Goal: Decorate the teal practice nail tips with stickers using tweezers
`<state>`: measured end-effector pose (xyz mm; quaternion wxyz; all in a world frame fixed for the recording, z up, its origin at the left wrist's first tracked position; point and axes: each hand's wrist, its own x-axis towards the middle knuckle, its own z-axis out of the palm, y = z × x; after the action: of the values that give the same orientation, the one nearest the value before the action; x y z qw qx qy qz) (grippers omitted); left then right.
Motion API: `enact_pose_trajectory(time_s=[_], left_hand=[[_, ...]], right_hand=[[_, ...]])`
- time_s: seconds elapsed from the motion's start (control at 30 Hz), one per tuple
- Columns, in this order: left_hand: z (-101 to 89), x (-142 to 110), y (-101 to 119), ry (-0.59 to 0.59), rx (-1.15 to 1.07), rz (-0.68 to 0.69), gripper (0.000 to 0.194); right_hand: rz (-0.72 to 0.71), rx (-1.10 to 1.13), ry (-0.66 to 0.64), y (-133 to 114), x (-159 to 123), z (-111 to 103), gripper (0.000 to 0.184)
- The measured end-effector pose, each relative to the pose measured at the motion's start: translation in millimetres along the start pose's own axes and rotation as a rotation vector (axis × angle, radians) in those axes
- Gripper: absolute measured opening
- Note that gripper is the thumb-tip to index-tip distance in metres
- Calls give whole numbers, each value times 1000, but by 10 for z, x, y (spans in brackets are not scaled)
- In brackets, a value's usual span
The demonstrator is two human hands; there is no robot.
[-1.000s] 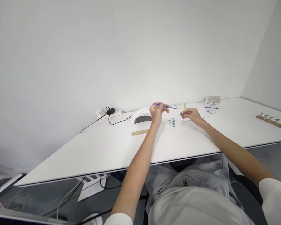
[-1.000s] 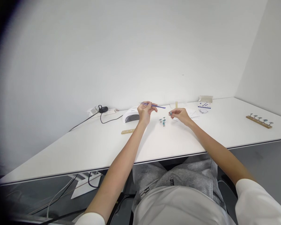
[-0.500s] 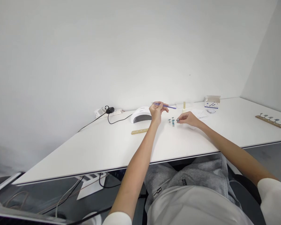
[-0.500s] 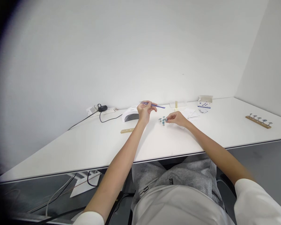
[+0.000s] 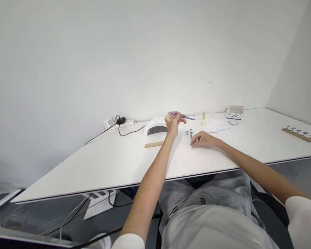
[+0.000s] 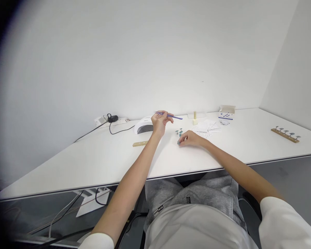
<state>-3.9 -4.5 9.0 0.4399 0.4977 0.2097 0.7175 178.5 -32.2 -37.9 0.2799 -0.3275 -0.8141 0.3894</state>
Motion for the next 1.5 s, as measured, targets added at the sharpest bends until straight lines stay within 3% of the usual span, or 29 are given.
enact_pose_trajectory(time_s=[0.27, 0.53, 0.77, 0.9, 0.97, 1.07, 1.17, 1.23, 1.4, 1.5], left_hand=[[-8, -5, -17, -3, 12, 5, 35], [9, -18, 7, -8, 28, -4, 34], [2, -18, 4, -22, 33, -5, 29], [-12, -17, 4, -47, 41, -9, 29], [-19, -14, 0, -49, 50, -18, 30], [-32, -8, -13, -40, 54, -29, 29], [-51, 0, -28, -33, 44, -20, 27], [-62, 6, -34, -25, 39, -11, 27], [-76, 20, -41, 8, 53, -13, 28], [-83, 29, -51, 14, 55, -12, 27]], right_hand=[[-27, -14, -90, 46, 18, 99, 29], [-51, -23, -211, 60, 34, 27, 30], [-51, -45, -212, 44, 36, 5, 32], [-25, -16, -231, 9, 19, -121, 35], [-19, -7, -193, 9, 15, -230, 31], [-7, -107, 111, 55, 5, -430, 18], [79, -334, 451, 148, -37, -629, 18], [187, -479, 527, 209, -91, -733, 20], [570, -694, 432, 228, -231, -809, 20], [702, -703, 343, 140, -260, -768, 29]])
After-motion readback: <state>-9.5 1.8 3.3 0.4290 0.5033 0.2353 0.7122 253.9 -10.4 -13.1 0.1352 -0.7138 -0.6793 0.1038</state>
